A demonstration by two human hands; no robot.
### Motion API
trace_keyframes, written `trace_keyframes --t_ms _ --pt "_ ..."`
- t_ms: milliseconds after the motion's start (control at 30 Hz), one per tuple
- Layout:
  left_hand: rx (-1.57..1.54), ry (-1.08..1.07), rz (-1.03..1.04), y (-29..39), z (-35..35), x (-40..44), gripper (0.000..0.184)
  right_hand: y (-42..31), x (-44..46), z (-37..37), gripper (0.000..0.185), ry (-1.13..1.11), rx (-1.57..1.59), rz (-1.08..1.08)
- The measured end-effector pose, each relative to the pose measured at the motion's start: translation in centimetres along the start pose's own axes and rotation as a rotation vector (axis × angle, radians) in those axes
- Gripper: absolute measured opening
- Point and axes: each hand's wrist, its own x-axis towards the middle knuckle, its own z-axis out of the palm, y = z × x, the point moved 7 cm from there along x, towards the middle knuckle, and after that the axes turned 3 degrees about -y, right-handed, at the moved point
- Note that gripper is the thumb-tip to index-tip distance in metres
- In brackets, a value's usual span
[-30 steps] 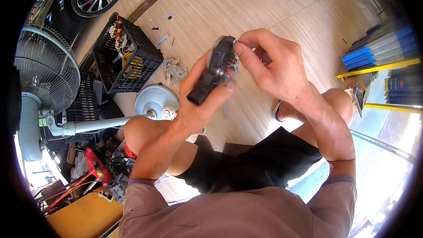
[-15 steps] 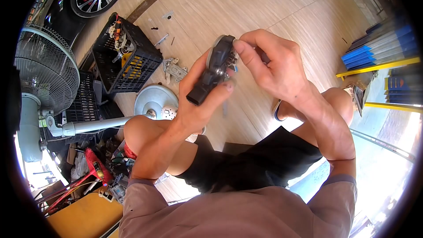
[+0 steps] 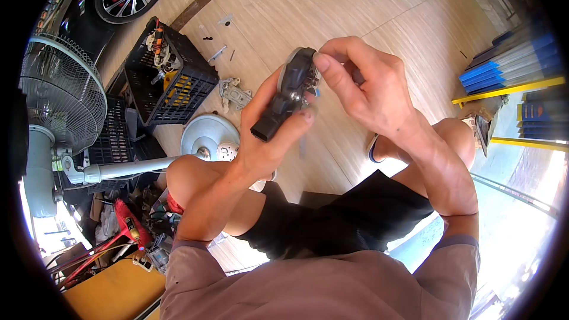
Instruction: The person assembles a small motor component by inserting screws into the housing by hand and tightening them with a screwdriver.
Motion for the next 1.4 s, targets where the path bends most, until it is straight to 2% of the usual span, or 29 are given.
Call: trace_keyframes --t_ms 533,1233,1400 --pt "-0.009 0.002 0.001 -0.2 -0.1 -0.1 0.068 -0.8 0.0 0.0 0.014 0.042 -0.013 -0.023" --pt "-0.007 -0.001 0.003 0.0 0.0 -0.1 0.067 0.3 -0.2 0.3 0.019 -0.025 -0.032 -0.021" --pt "0.006 -0.011 0.000 0.0 0.0 -0.1 0.065 -0.5 -0.1 0.0 0.018 0.026 -0.040 -0.009"
